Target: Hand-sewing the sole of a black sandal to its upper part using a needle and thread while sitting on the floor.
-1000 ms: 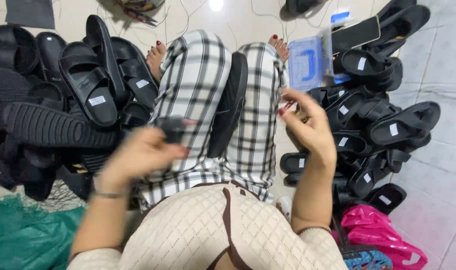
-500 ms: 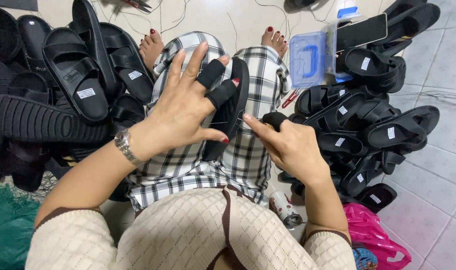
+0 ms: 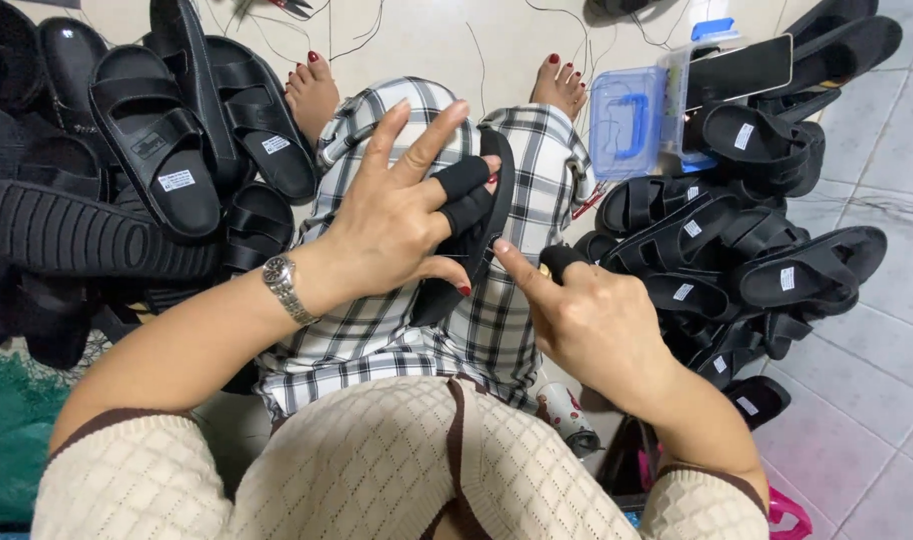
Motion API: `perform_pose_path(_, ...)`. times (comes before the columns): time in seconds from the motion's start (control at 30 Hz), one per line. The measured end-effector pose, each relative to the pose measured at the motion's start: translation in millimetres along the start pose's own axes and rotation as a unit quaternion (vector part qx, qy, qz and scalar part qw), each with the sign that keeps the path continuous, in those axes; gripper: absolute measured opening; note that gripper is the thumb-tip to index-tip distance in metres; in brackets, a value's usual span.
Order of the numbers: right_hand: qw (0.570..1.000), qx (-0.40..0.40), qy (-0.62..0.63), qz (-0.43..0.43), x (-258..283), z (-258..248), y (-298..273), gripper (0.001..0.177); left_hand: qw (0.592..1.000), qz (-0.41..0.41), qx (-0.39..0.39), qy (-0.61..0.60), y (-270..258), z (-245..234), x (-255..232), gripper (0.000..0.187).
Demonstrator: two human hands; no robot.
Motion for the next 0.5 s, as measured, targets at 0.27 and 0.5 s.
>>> perform_pose_path(0.27, 0.999, -0.015, 0.017, -0.035, 6.0, -16.7, 21.8, 0.05, 1.0, 0.014, -0.004, 0.0, -3.1, 12.0, 5.1, 0.083)
perform_pose_path(0.5, 0.993, -0.093, 0.049, -0.047, 16.4, -18.1, -2.0, 0.04, 0.995, -0.07, -0.064, 0.009, -36.9, 1.0, -9.5, 0.083)
Point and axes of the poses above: each hand's wrist, its own y-axis towards the middle knuckle, its own z-axis out of the palm, x = y × z, the point moved 8 cm from there along y, towards the middle knuckle, and after that the axes turned 13 degrees about x, right-handed, at the moved point
